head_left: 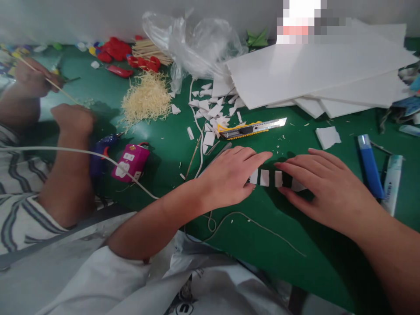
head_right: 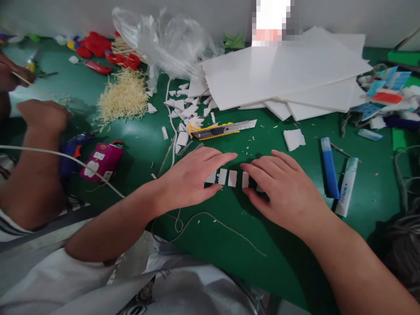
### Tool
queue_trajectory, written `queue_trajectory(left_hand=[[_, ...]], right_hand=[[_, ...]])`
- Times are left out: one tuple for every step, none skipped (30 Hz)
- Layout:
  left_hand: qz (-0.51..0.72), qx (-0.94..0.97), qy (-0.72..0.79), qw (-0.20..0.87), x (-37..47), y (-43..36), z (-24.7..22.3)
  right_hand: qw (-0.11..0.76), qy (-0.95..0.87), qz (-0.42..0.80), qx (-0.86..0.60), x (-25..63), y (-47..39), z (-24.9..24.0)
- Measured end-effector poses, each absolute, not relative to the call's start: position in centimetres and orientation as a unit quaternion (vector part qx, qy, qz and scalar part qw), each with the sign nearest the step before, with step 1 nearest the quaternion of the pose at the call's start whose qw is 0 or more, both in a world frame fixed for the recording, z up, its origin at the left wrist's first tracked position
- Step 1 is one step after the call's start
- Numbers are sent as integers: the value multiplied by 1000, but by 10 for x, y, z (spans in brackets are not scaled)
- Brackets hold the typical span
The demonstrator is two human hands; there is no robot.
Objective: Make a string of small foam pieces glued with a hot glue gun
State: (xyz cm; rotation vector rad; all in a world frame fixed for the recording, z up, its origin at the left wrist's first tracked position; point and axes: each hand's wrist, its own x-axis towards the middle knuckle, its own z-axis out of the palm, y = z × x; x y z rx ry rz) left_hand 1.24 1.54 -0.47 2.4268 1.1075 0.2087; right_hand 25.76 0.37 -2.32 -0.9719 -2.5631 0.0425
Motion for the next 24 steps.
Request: queue_trajectory(left_hand=[[73, 885, 399, 231, 13, 16, -5], [71, 887, 394, 231, 13, 16, -6], [69, 890, 389, 230, 14, 15, -7], [67, 892, 385, 228, 15, 15, -7], [65, 894, 381, 224, 16, 15, -8], [64, 896, 379, 221, 16, 15, -8], [64, 897, 378, 219, 17, 14, -8], [64, 898, 378, 217, 18, 14, -9], [66, 897, 379, 217, 18, 14, -9], [67, 897, 380, 217, 18, 14, -9], [69, 896, 381, 217, 18, 14, -9], [71, 896, 381, 217, 17, 14, -9], [75, 896, 381, 217, 17, 15, -9], [83, 896, 380, 216, 16, 15, -8], [98, 895, 379, 215, 16, 15, -7], [118, 894, 375, 214, 15, 14, -6], [140, 894, 367, 216, 15, 13, -5], [159, 896, 352, 219, 16, 11, -4], [168, 903, 328, 220, 16, 8, -3], [168, 913, 300, 220, 18, 5, -2], [156, 927, 266, 214, 19, 0, -2], [138, 941, 235, 204, 21, -4, -2], [121, 950, 212, 194, 23, -9, -3], [105, 957, 196, 185, 25, -14, -3]], right_hand=[[198, -917, 14, -346, 258, 4, -23], [197, -918, 12, -345, 258, 4, -23], [195, -918, 10, -344, 258, 4, -23], [193, -919, 9, -344, 258, 4, -23], [193, -919, 9, -344, 258, 4, -22], [193, -919, 9, -344, 259, 4, -22], [193, -919, 10, -344, 259, 4, -22], [192, -919, 12, -345, 259, 4, -22], [192, -918, 12, -345, 259, 4, -22], [193, -918, 13, -346, 259, 4, -22], [193, -918, 13, -346, 258, 4, -22], [193, -919, 12, -345, 258, 4, -23], [193, -919, 10, -343, 258, 4, -23], [196, -919, 8, -342, 258, 4, -23], [199, -918, 7, -343, 258, 4, -23], [204, -915, 3, -347, 258, 4, -23], [211, -910, -2, -356, 259, 4, -22], [217, -904, -12, -368, 259, 4, -20], [225, -896, -24, -381, 259, 4, -19], [232, -888, -36, -395, 260, 5, -16], [241, -881, -47, -405, 261, 5, -14], [251, -873, -57, -415, 262, 5, -11], [259, -866, -63, -423, 263, 5, -8], [269, -860, -72, -428, 264, 5, -6]])
